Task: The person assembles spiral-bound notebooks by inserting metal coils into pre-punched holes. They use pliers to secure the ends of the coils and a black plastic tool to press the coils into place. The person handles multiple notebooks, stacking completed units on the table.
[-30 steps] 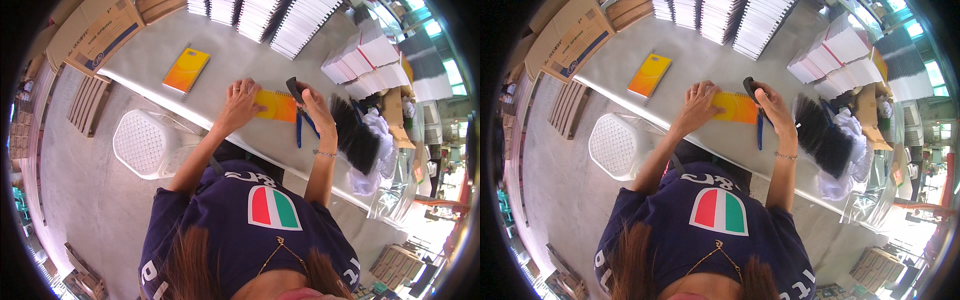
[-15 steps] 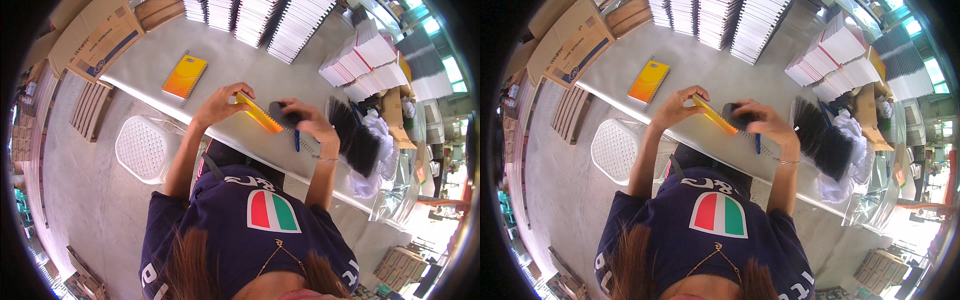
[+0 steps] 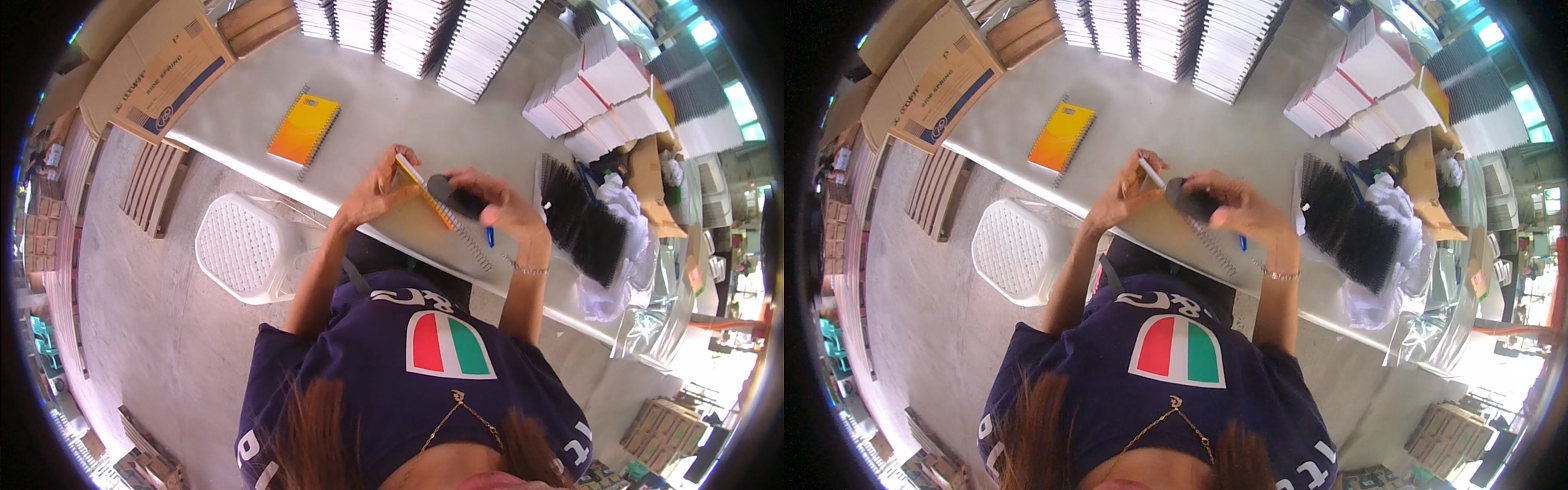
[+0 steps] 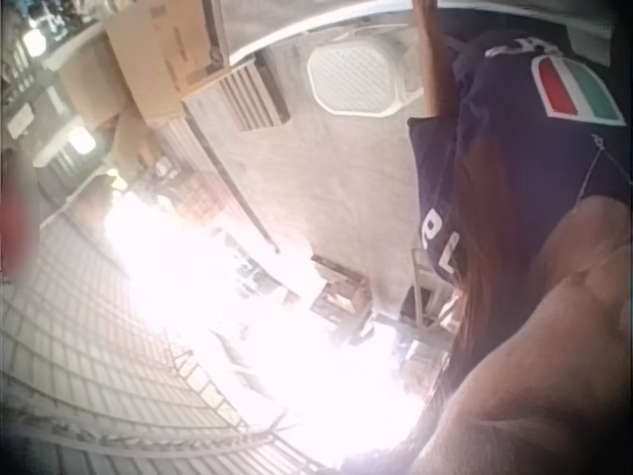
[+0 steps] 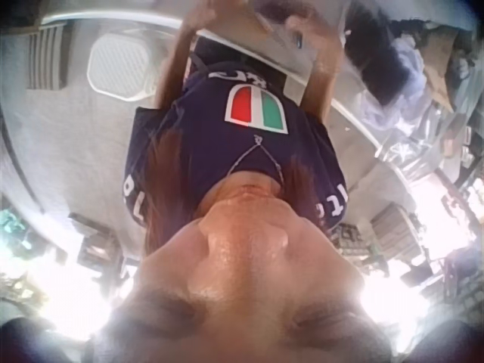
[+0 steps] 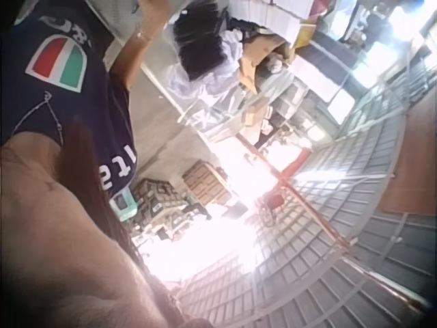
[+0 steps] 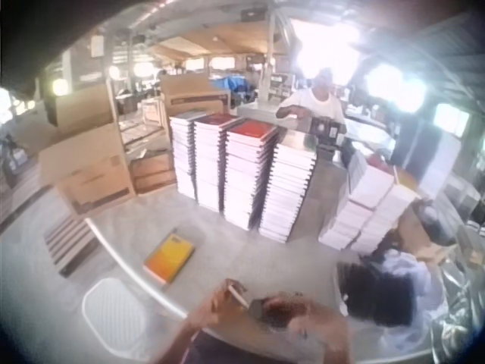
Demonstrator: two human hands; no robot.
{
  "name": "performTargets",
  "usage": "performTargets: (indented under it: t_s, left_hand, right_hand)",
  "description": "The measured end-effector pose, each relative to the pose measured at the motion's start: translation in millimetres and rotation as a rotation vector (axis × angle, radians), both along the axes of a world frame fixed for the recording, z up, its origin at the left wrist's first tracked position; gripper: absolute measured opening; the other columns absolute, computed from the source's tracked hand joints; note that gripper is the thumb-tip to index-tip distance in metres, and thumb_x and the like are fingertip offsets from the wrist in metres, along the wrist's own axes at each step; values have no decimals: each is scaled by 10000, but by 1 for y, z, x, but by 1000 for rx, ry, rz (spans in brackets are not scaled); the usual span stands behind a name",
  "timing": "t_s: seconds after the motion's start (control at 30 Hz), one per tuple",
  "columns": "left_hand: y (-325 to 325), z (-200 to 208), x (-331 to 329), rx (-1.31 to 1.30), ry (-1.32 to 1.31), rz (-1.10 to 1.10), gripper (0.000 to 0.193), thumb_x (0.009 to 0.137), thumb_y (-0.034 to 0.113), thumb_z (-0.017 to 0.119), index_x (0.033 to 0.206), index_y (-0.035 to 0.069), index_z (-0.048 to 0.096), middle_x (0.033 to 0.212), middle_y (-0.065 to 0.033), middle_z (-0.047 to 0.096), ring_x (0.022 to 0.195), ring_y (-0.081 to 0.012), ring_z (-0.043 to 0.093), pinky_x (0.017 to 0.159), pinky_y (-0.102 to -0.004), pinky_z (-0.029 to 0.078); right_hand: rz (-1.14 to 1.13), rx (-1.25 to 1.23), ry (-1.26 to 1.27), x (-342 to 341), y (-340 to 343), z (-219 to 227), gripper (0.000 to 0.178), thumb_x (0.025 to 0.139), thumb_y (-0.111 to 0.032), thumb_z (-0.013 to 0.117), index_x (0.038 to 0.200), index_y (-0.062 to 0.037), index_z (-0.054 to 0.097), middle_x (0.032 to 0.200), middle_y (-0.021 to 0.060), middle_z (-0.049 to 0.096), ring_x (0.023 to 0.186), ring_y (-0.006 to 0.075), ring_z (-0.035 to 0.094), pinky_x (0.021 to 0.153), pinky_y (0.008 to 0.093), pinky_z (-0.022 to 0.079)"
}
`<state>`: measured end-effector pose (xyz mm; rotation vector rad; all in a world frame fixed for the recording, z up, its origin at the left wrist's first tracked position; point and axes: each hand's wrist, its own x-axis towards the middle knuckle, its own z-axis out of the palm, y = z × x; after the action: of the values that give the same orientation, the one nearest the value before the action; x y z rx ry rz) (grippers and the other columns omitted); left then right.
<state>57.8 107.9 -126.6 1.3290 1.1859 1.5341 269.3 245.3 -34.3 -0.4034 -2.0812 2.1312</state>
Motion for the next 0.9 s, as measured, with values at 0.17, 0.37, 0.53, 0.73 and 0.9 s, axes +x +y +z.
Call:
performTargets:
  t_s: [0.17,0.37,0.53,0.73,0.9]
  left_hand:
    - [-3,2,-5,-57,-52,-87,426,863,132,701,1185,81,426,1121,-42,470,1086,-144,448,969,-293,349]
    - [-3,9,-1,-85,-165,-102,432,871,109,669,1207,87,399,1109,-35,416,1101,-134,399,978,-280,319]
    - [-4,8,0,-117,-179,-154,465,878,106,666,1245,88,382,1124,-31,378,1128,-125,367,993,-270,289]
    - [0,16,-3,-108,-204,-167,536,876,106,667,1315,101,361,1128,-29,371,1129,-128,368,994,-272,289]
    - [-7,20,-2,-87,-194,-215,610,889,98,661,1403,122,334,1123,-32,400,1121,-142,409,995,-284,314]
  right_hand:
    - [42,64,94,-2,-1,-3,647,769,-442,827,1230,-38,621,1224,41,549,1073,148,556,917,292,446]
    - [-171,-61,131,-6,15,-18,628,836,-449,764,1263,-15,609,1152,57,604,1093,137,557,948,280,437]
    - [-110,175,-82,-13,9,-20,735,814,-472,777,1315,18,555,1247,96,596,1172,165,525,1034,322,387]
    - [87,-79,-5,-9,3,0,664,782,-377,828,1276,-1,592,1271,63,556,1123,146,521,957,295,413]
    - [192,143,-77,-20,8,7,728,756,-478,829,1283,-37,589,1257,24,504,1116,153,522,938,293,435]
